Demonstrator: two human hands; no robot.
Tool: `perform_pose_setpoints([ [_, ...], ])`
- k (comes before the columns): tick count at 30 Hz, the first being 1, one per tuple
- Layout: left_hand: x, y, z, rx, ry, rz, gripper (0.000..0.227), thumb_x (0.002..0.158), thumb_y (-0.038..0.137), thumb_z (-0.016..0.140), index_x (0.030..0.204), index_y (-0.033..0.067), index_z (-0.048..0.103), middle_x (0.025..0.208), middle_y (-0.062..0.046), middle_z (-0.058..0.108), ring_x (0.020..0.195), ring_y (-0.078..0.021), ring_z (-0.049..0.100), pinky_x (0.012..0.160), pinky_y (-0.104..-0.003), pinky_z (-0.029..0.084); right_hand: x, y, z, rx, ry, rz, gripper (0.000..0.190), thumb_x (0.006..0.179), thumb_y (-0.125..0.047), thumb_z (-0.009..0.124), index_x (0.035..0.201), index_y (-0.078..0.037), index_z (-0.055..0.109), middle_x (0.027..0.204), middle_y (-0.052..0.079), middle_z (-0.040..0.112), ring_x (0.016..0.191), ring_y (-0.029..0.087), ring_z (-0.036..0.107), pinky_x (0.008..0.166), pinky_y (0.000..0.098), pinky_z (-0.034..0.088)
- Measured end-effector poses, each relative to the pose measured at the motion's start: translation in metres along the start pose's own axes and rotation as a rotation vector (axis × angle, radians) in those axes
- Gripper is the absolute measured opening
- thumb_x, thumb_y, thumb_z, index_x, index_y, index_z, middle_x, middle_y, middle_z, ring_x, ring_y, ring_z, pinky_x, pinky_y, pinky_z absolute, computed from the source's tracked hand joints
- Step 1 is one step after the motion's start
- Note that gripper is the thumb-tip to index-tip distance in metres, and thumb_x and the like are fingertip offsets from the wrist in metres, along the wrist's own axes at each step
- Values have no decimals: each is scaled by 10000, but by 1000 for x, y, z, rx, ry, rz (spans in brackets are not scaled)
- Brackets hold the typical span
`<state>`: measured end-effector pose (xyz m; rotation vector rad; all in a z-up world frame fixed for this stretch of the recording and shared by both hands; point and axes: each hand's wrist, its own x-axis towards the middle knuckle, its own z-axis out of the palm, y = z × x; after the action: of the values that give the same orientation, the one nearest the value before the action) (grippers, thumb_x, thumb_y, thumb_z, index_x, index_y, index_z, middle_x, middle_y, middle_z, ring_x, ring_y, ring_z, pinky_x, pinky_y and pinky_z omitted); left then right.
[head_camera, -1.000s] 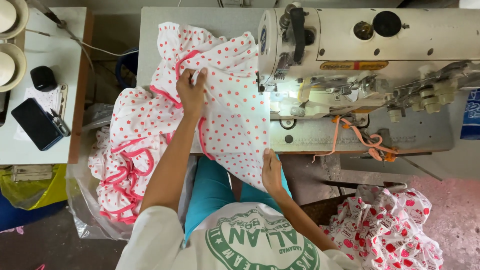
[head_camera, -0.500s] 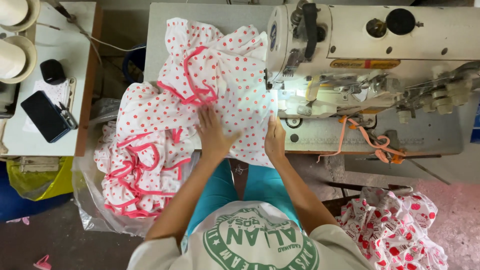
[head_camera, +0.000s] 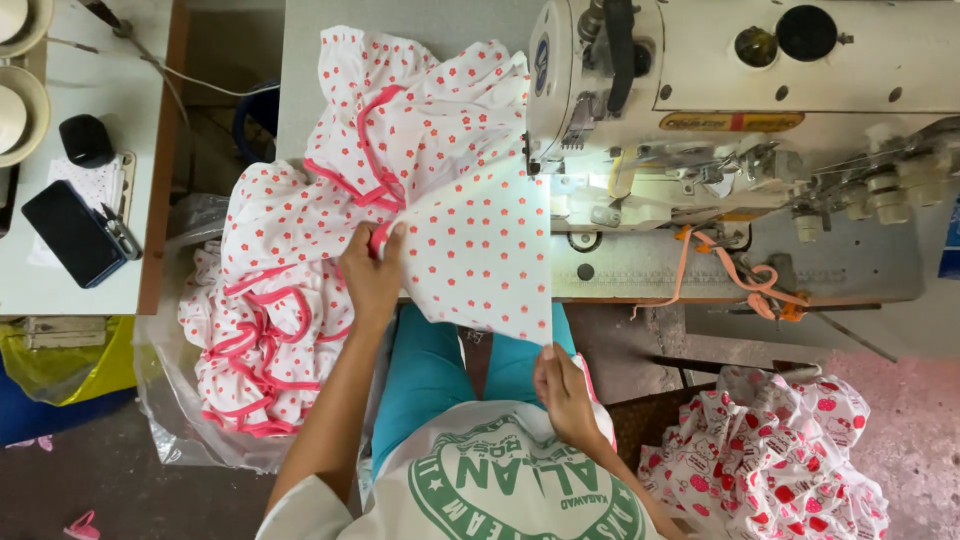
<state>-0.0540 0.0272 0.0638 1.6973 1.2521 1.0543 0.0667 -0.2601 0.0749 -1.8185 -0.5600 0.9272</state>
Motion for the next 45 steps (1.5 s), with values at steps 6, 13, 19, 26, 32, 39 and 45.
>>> perform_pose_setpoints([
  [6,45,17,20,-50,23,135,208,939,156,807,860,46,649,669,-175,572,620,-245,524,622,-385,472,21,30,6,-98,28,-42,532,1113,-288,339,650,-106,530,424,69,551,407,188,525,452,286,459],
  [13,92,14,45,-59,15,216,225,946,187,814,854,61,652,649,-123,546,597,-217,509,589,-354,446,72,38,15,-9,55,-70,532,1135,-334,309,687,-128,510,446,51,563,374,170,542,413,267,462],
  [19,131,34,62,-54,29,260,199,935,205,824,876,103,664,774,-122,592,738,-279,594,706,-385,503,116,3,15,89,90,-169,533,1140,-318,302,687,-119,500,455,41,525,362,165,512,404,263,445],
  [26,129,19,121,-79,105,202,448,987,243,737,1322,108,473,1377,-284,523,1333,-537,471,1084,-679,392,175,-22,17,151,213,-296,479,1145,-298,331,736,-104,489,469,59,515,381,192,540,455,294,475],
  [32,136,33,76,228,39,153,478,1047,462,584,1354,115,466,994,-314,710,976,-556,684,901,-650,500,56,19,-75,-183,4,-80,448,1074,-348,507,1386,-49,624,1432,279,544,1342,466,485,1141,591,371],
  [39,-10,46,102,91,-480,253,233,883,203,509,978,135,711,964,-11,742,875,-220,711,754,-371,523,-27,75,-114,-317,-265,194,233,963,-358,617,964,-139,697,679,-17,678,539,93,695,513,237,632],
  [45,-10,18,125,-525,-1129,-682,1153,704,278,826,1618,55,158,1392,-245,612,1235,-303,637,1055,-455,528,-46,-26,-135,485,-645,-572,212,1037,-103,595,1066,58,730,808,129,796,541,185,725,369,273,547],
])
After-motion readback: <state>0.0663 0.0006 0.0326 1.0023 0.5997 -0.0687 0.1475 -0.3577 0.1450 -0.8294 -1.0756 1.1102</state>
